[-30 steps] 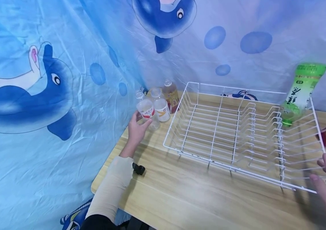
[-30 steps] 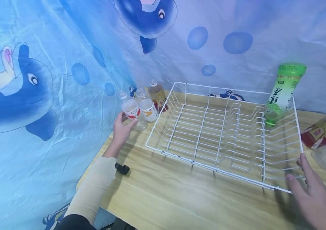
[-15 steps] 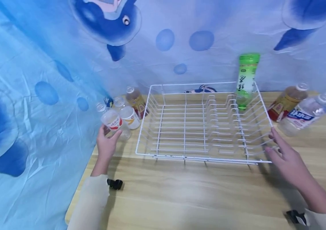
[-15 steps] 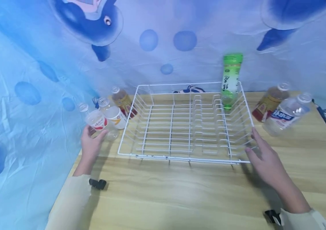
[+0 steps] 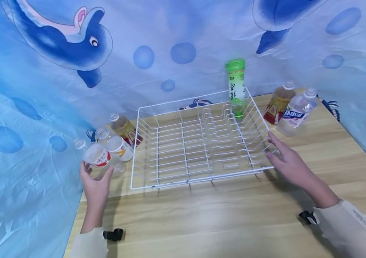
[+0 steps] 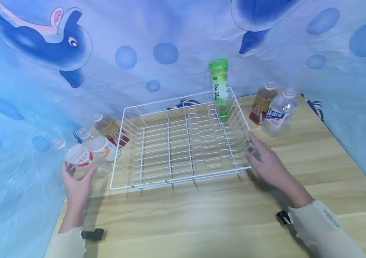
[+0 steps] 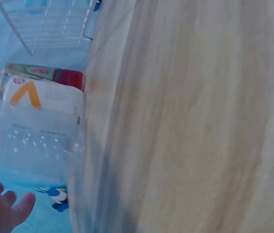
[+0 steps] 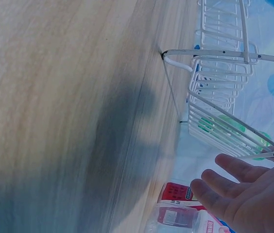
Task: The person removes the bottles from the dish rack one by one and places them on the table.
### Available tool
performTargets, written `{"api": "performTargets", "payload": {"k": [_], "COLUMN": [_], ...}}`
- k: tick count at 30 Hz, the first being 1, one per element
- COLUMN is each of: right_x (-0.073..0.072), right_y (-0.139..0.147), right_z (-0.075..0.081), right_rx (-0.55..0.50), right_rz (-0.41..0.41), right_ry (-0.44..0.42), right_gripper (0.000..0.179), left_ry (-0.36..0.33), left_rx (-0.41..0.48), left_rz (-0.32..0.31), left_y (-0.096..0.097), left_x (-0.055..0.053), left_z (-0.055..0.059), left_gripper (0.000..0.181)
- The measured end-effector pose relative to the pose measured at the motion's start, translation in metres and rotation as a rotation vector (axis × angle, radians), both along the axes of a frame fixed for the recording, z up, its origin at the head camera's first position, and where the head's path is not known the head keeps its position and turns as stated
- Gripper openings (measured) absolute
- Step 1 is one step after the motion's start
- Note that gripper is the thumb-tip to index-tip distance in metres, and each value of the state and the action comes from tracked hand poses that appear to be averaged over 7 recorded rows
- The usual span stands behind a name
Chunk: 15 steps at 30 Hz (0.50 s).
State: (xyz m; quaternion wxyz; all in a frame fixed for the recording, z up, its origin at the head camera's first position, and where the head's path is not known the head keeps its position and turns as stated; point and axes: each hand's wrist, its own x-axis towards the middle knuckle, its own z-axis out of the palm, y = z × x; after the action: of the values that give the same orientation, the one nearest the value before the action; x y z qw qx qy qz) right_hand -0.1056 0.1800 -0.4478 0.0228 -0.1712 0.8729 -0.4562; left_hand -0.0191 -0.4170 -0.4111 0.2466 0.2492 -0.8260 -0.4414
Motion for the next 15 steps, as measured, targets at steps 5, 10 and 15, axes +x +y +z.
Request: {"api": "performTargets", "payload": {"k": [5, 10, 15], "right_x": [-0.001, 0.001, 0.001], "right_y": [-0.003, -0.002, -0.003], "right_z": [0.004, 0.005, 0.004], "right_rx": [0.022, 0.043, 0.05], "right_rz": [0.001, -0.004, 0.001], "right_ry": [-0.009, -0.018, -0.009], "right_gripper": [0.072, 0.072, 0.071], "left_ry": [0.125, 0.475, 0.715], "left_rx": [-0.197, -0.484, -0.617], "left_rz": [0.024, -0.043, -0.122], "left_y": [0.01, 0.033, 0.075], "left_x": [0.014, 0.01, -0.001], "left_z": [0.005, 0.014, 0.034], "left_gripper": [0.098, 0.088, 0.084]}}
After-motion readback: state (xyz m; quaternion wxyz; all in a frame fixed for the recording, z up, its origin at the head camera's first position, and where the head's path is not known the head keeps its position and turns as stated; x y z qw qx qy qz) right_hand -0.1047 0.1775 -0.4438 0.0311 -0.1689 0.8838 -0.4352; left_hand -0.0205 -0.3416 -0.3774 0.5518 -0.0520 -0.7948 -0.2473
